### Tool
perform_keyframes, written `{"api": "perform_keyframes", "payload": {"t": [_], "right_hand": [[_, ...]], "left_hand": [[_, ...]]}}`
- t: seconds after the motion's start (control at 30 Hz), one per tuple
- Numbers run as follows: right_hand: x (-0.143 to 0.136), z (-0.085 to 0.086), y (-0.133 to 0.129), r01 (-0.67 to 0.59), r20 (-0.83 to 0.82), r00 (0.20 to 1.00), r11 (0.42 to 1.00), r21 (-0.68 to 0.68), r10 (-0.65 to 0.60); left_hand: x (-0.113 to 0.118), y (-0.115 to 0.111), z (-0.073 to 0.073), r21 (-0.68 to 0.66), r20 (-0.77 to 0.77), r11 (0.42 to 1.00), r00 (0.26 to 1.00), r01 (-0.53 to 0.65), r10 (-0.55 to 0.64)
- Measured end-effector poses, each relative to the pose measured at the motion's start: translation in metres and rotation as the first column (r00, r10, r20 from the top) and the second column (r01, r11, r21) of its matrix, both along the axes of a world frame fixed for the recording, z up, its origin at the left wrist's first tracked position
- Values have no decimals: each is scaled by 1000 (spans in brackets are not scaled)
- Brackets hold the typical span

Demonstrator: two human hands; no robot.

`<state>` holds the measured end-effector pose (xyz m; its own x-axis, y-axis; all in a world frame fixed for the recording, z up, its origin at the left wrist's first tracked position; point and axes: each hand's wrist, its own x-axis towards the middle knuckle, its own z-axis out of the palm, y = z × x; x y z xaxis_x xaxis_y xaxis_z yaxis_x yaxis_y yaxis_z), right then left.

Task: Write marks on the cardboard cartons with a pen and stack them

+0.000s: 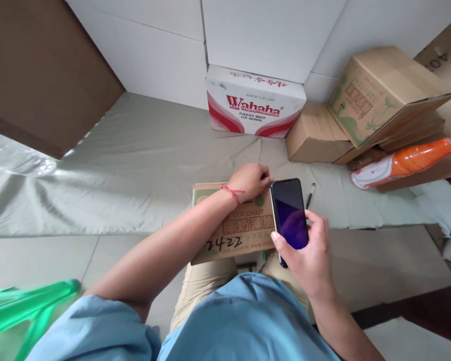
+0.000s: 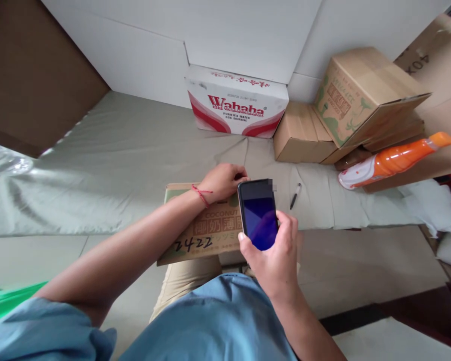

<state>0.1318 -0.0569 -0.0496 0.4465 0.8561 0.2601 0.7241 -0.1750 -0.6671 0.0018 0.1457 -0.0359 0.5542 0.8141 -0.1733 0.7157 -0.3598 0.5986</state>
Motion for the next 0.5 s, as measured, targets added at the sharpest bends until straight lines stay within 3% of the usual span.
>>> {"api": "perform_keyframes", "payload": {"t": [0.5], "right_hand": [[-6,-5,3,5,132,991,1000,-3,-4]], "left_hand": [[-1,1,1,-34,42,999,999,2,-1]]}}
